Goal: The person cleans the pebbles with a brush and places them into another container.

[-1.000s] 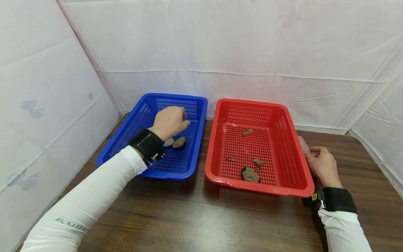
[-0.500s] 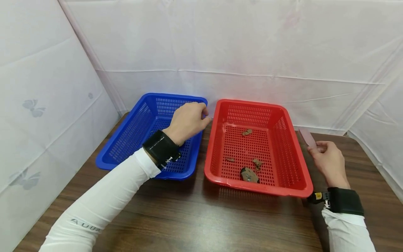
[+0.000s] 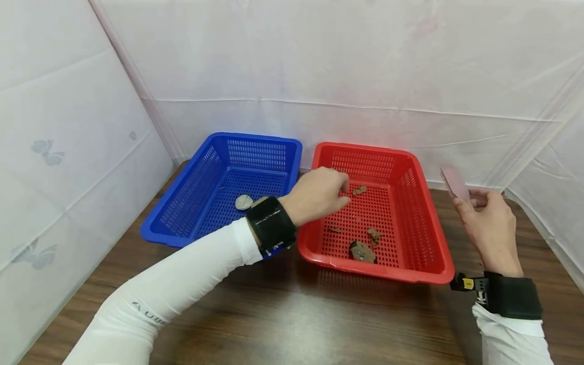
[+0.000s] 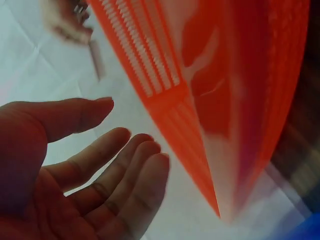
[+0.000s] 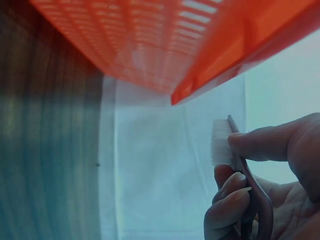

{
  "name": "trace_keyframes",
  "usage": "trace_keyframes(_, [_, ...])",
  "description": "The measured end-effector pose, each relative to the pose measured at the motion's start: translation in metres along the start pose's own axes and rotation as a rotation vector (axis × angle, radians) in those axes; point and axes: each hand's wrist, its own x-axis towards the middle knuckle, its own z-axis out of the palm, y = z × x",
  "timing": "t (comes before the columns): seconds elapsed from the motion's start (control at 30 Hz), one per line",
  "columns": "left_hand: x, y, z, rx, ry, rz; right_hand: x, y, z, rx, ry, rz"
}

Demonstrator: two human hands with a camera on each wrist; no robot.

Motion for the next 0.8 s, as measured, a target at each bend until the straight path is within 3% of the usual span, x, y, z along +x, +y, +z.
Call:
trace_keyframes(0.17, [0.006,0.013,0.011,0.063,-0.111,0.041,-0.005,-0.011,-0.004,0.012,0.000,0.002])
trace_keyframes(0.53, [0.011,0.036,0.014,0.250,-0.230,0.159,-0.012,-0.025,-0.009,-0.007,0.026,-0.033])
trace_keyframes(0.8, [0.023,0.052,0.025,0.260,-0.340,0.197,-0.011,-0.029,-0.016,-0.024,0.035,-0.061])
